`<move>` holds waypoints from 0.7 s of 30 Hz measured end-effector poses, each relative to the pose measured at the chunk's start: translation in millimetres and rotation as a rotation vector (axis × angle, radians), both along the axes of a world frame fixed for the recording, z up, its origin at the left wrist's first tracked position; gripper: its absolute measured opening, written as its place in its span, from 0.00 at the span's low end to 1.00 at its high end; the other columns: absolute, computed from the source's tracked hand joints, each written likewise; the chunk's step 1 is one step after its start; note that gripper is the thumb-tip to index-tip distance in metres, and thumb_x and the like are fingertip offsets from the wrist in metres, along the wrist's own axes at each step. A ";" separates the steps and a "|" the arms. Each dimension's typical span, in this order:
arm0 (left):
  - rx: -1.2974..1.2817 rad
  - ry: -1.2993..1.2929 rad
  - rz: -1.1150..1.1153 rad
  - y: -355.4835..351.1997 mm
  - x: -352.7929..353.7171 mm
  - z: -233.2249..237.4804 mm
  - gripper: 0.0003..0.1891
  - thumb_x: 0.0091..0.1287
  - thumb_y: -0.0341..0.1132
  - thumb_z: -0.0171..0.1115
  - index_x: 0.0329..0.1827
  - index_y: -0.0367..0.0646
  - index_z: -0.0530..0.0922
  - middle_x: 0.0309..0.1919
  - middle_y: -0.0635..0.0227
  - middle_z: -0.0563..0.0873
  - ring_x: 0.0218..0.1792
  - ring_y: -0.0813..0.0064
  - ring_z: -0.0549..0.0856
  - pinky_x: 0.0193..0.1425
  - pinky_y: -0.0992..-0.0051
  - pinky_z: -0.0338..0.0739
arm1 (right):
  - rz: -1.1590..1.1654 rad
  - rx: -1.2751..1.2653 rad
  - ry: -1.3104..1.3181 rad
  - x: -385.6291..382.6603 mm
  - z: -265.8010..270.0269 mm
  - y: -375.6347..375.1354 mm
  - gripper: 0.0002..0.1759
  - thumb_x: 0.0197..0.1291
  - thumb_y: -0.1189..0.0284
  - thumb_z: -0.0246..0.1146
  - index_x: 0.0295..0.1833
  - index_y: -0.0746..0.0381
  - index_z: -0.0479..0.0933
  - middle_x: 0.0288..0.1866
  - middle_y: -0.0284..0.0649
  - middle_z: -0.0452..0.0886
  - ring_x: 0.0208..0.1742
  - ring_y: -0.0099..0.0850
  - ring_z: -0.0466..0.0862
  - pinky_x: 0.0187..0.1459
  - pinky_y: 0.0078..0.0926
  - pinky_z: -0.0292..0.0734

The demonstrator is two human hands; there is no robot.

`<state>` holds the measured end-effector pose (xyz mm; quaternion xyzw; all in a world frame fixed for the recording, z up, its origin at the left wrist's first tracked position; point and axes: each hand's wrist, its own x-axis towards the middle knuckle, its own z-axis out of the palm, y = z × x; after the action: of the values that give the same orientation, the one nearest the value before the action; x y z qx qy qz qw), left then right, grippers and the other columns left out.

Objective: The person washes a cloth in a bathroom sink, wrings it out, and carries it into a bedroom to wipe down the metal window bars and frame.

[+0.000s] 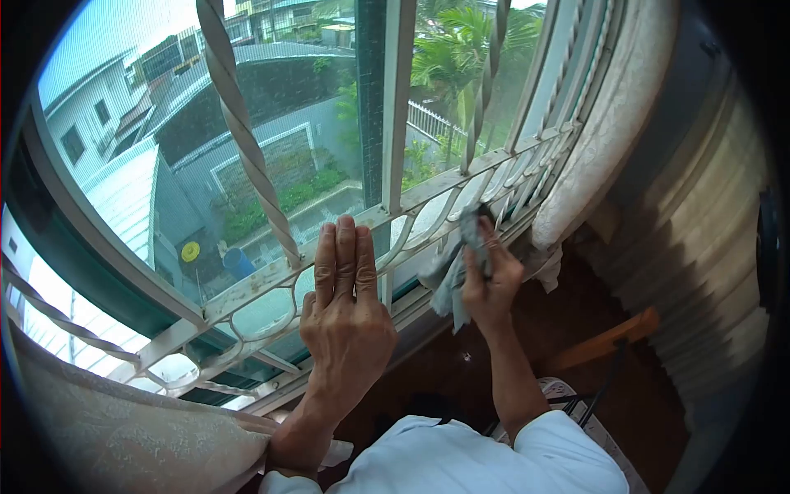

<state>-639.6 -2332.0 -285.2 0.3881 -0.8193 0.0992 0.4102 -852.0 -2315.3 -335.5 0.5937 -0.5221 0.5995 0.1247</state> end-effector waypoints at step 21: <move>-0.083 0.256 0.420 172.9 55.3 -74.7 0.24 0.64 0.23 0.60 0.64 0.27 0.76 0.61 0.40 0.82 0.31 0.61 0.90 0.28 0.68 0.83 | 0.023 -0.296 0.441 -24.7 -60.3 -63.6 0.31 0.77 0.49 0.52 0.52 0.66 0.87 0.40 0.44 0.91 0.26 0.35 0.88 0.26 0.33 0.82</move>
<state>-584.3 -2159.1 -359.9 0.5422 -0.6573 0.1658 0.4964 -876.7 -2379.0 -395.7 0.6913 -0.3820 0.5268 0.3140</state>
